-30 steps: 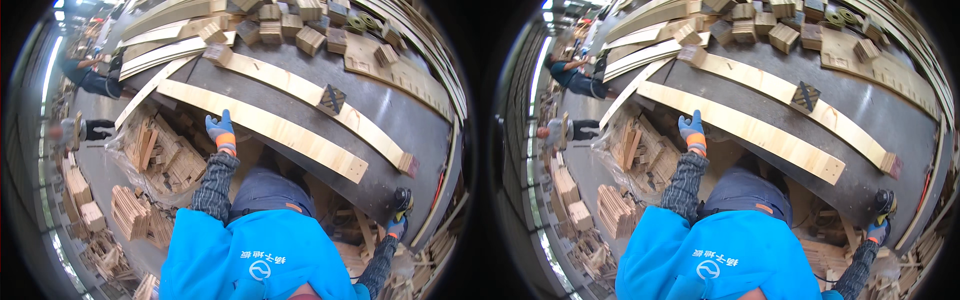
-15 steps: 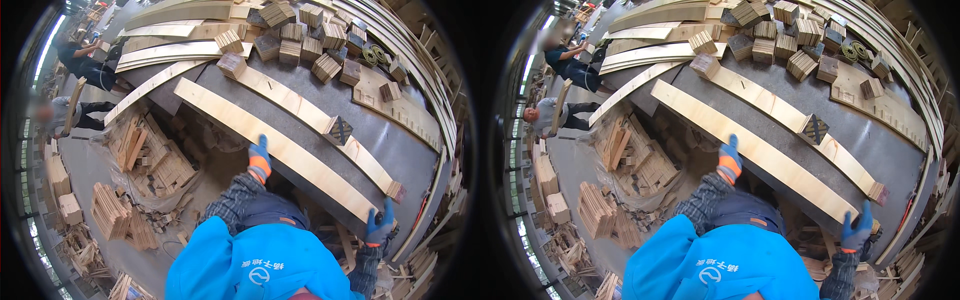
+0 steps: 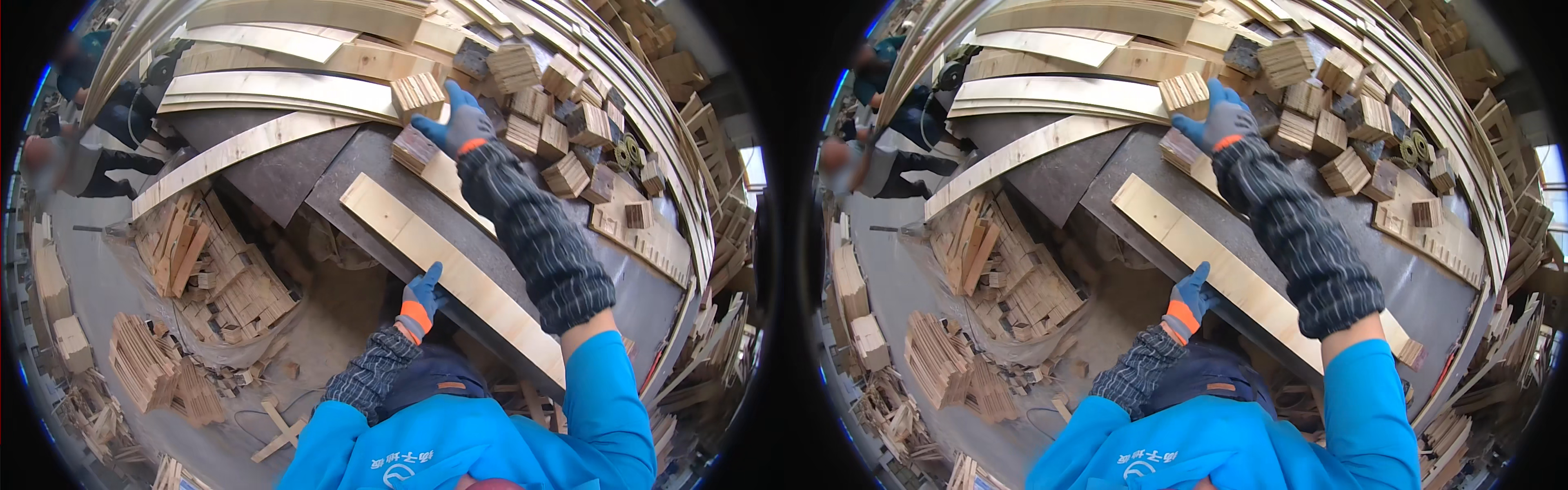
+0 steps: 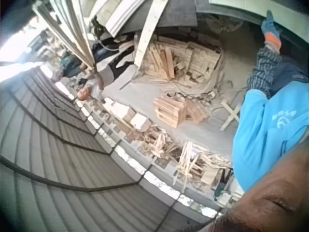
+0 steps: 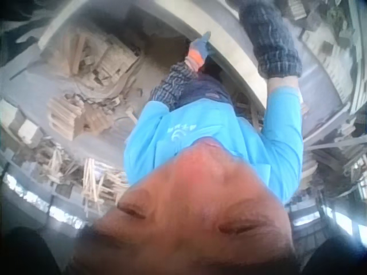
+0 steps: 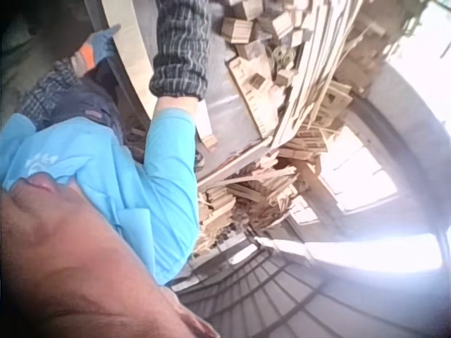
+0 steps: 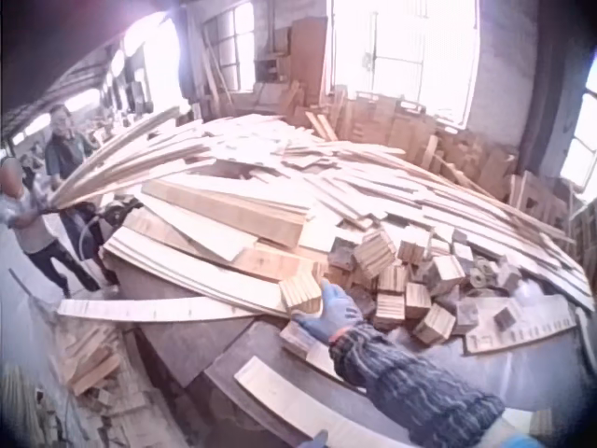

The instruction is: Using a pneumatic nail gun to attach small wood blocks to long wooden boards at a workshop station.

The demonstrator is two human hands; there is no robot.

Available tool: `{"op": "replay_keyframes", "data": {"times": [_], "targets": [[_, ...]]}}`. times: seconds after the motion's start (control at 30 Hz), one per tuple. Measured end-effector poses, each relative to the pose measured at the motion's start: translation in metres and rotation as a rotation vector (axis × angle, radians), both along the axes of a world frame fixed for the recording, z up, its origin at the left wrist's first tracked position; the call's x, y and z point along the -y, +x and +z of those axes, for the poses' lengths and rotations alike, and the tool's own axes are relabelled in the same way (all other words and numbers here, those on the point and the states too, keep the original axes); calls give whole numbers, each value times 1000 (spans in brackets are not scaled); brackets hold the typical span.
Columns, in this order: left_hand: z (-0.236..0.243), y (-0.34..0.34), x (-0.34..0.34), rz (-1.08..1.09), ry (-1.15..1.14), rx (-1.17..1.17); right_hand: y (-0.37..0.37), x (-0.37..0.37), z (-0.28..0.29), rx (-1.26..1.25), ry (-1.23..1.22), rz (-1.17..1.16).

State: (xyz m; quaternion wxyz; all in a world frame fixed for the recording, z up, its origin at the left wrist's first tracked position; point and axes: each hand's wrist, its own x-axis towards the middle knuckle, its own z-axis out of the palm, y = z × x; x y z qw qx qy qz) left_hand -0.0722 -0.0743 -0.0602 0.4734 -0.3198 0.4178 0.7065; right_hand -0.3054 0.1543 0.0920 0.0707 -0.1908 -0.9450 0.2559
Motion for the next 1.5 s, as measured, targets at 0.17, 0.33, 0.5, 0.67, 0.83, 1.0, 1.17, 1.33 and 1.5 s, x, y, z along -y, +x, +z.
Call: {"op": "replay_keyframes", "data": {"times": [0.17,0.33,0.5,0.67,0.83,1.0,1.17,1.33,1.5], "targets": [[10,-6,-4,-216,-433,-283,-83,22,-10,226,157,-67],[41,-5,41,-372,-196,-453,-53,31,25,-45,144,102],[93,8,86,-379,-95,-461,40,86,8,-112,-581,312],[97,7,86,-345,-5,-374,70,108,-80,299,-1235,75],[69,-10,48,-430,22,-376,75,89,-88,244,-296,392],[43,2,10,-303,104,-292,114,89,-21,210,-581,223],[26,-12,23,-479,178,-654,150,120,-9,291,-85,292],[59,-93,113,-242,-523,-841,140,129,-12,203,15,324],[31,-178,115,-296,-534,-1275,112,148,-18,58,26,312]]}}
